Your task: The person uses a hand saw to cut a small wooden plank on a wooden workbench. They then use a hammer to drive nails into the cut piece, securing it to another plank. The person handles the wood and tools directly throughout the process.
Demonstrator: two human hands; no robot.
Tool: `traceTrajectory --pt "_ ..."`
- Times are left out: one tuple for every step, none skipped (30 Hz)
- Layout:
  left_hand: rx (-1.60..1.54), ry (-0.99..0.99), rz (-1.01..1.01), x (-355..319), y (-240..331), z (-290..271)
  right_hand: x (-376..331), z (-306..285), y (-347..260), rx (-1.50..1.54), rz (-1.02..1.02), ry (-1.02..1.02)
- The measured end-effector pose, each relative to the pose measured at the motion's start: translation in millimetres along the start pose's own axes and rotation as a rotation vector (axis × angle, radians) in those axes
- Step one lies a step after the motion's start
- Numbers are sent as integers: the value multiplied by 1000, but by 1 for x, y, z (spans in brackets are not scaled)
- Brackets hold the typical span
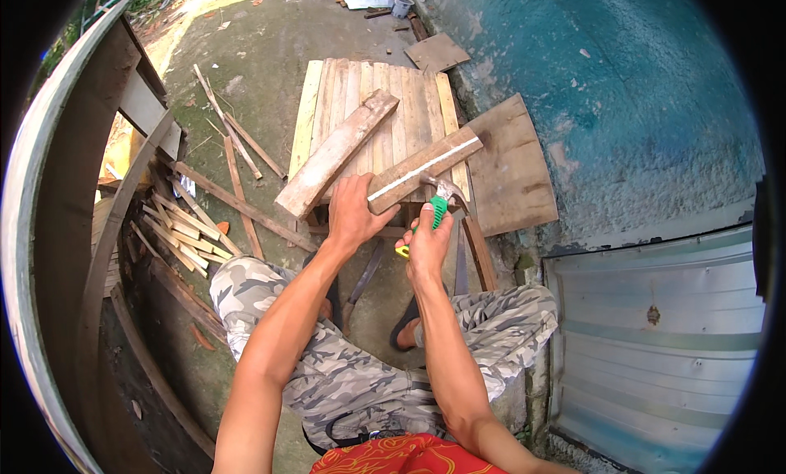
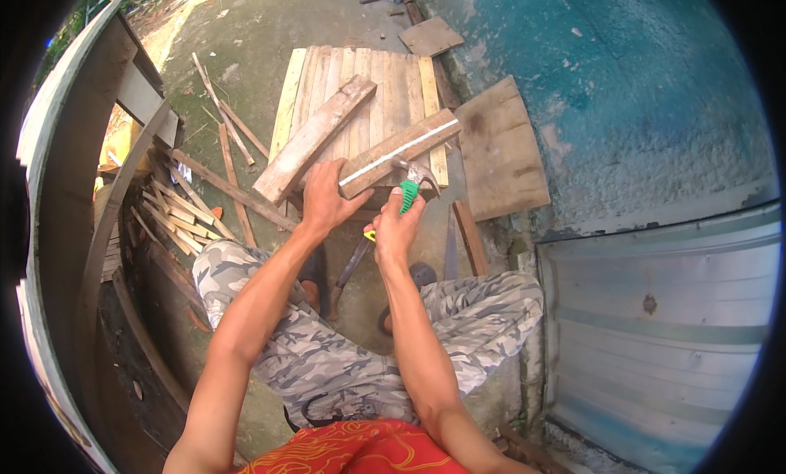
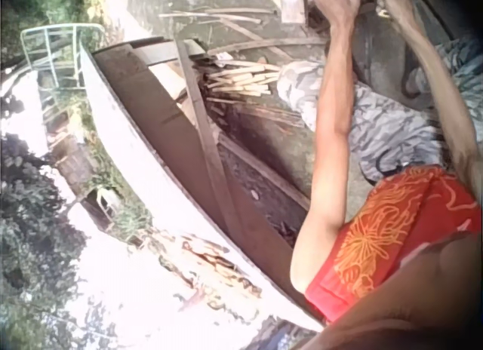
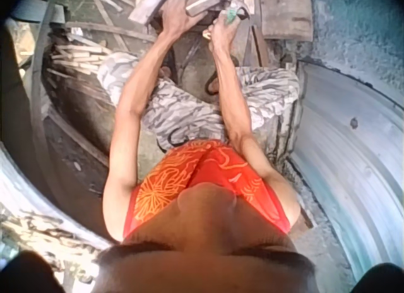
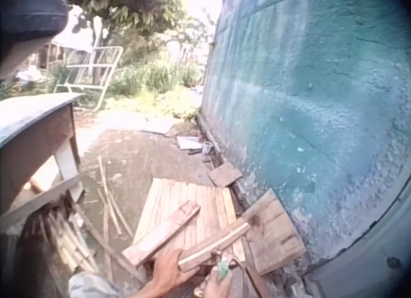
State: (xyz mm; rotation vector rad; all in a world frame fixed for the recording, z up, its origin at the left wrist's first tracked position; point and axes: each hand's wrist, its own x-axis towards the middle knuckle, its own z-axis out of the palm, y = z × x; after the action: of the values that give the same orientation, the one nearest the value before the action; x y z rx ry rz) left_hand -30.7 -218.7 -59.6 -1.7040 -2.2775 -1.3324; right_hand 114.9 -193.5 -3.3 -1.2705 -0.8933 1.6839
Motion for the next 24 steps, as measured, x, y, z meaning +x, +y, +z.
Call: traceTrajectory --pt "6 23 15 1 -1 0 2 1 -2 -34 15 -24" --pt "10 29 13 0 0 1 1 -4 -5 -76 70 -69" --pt "11 22 -2 -2 0 1 2 -9 -9 -135 139 -75" --pt "18 30 -6 -2 0 1 3 -8 -9 -42 45 6" --pt "21 26 -14 -3 0 1 3 -10 -10 -7 -3 -3" --pt "24 14 -21 -3 1 1 3 -9 -10 18 -46 40" --pt "17 20 -26 -3 1 1 3 -8 -9 54 -71 30" --pt "10 19 -36 -4 1 0 2 -7 -7 -150 58 -104" --pt "-1 16 -52 -3 2 0 2 -4 -5 -111 183 -168" --pt "12 19 -44 -3 3 0 0 -1 -2 -72 159 -171" --pt "23 20 -38 -2 3 0 -2 2 -1 -58 135 -74" --pt "28 19 -39 -2 3 1 -2 5 0 50 23 -24" --pt "31 19 -47 -2 3 1 -4 8 1 132 -55 94" --pt "30 17 -52 -1 3 1 -5 10 -1 225 -99 133" --pt "30 18 -56 -2 3 2 -6 12 -3 112 0 68" --pt "24 23 -60 -1 3 2 -8 15 -5 -10 124 -47" --pt "16 23 -67 -2 3 2 -9 16 -9 -151 254 -111" --pt "7 14 -88 -2 3 2 -10 20 -10 -83 241 -117" --pt "14 19 -72 -2 3 2 -11 22 -13 65 119 -60" --pt "23 18 -71 -2 3 2 -11 25 -13 194 34 24" --pt "28 28 -60 -2 3 2 -12 26 -14 304 14 112" --pt "31 19 -66 -1 3 2 -12 27 -13 236 -8 122" --pt "25 18 -77 -2 3 1 -11 26 -12 107 66 14" --pt "15 12 -92 0 3 1 -9 24 -10 -32 163 -99"
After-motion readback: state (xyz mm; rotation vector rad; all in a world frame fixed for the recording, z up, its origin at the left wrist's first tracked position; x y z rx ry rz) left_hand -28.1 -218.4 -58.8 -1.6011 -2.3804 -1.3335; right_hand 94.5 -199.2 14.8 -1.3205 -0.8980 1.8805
